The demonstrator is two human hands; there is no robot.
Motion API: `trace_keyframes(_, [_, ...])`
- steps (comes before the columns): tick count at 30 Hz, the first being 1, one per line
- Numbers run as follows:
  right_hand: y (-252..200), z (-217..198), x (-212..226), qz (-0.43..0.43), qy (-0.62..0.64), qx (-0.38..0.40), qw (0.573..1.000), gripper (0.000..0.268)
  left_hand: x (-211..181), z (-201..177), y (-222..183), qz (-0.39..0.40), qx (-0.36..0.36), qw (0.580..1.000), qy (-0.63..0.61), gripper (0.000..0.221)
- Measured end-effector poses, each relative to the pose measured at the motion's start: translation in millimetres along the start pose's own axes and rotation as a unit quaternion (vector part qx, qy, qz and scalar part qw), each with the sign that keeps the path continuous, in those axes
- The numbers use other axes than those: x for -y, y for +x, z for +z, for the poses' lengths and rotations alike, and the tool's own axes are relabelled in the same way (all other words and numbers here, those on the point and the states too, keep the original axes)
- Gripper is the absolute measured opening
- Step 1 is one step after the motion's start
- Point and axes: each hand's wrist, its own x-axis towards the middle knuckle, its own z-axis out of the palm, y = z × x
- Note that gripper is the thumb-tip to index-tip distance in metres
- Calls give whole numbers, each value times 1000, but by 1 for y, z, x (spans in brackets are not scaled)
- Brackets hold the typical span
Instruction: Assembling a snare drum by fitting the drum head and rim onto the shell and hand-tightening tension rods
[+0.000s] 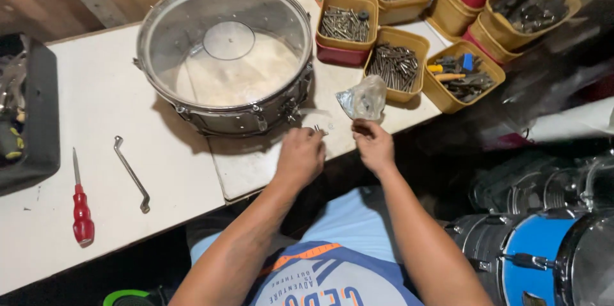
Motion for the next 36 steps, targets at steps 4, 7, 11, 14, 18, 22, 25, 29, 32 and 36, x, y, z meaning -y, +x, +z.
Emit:
trace_keyframes(4, [-30, -28, -19, 5, 91, -30, 995, 35, 44, -44, -28, 4, -113, 991, -69, 38])
trace_keyframes(7, [-53, -35, -7, 20, 129, -25, 991, 40, 76, -107, -41, -31, -177, 984, -3, 26])
trace_keyframes(11, [-59, -27, 16, 15, -11, -29, 999, 36, 105, -167, -35, -53, -224, 966, 116, 34])
trace_keyframes(14, [-64, -9, 31, -51, -66, -30, 996, 30, 110, -190, -14, -35, -194, 966, 170, 51])
trace_keyframes(18, [-69, 42, 57, -141, -120, 54, 981, 24, 144, -169, -4, 4, -120, 977, 177, 45])
trace_keyframes(22, [-78, 84, 95, -256, -109, 143, 950, 23, 150, -172, 2, 22, -125, 971, 200, 42])
trace_keyframes(25, [-74, 104, 90, -285, -79, 176, 939, 23, 151, -178, 5, 45, -120, 966, 224, 32])
trace_keyframes(29, [-68, 105, 80, -250, -100, 184, 945, 24, 149, -183, -1, 66, -133, 958, 247, 33])
trace_keyframes(32, [-71, 98, 84, -268, -96, 174, 943, 22, 146, -189, -12, 57, -137, 960, 239, 36])
trace_keyframes(36, [-81, 96, 77, -323, -95, 130, 933, 19, 129, -207, -30, 26, -148, 965, 213, 30])
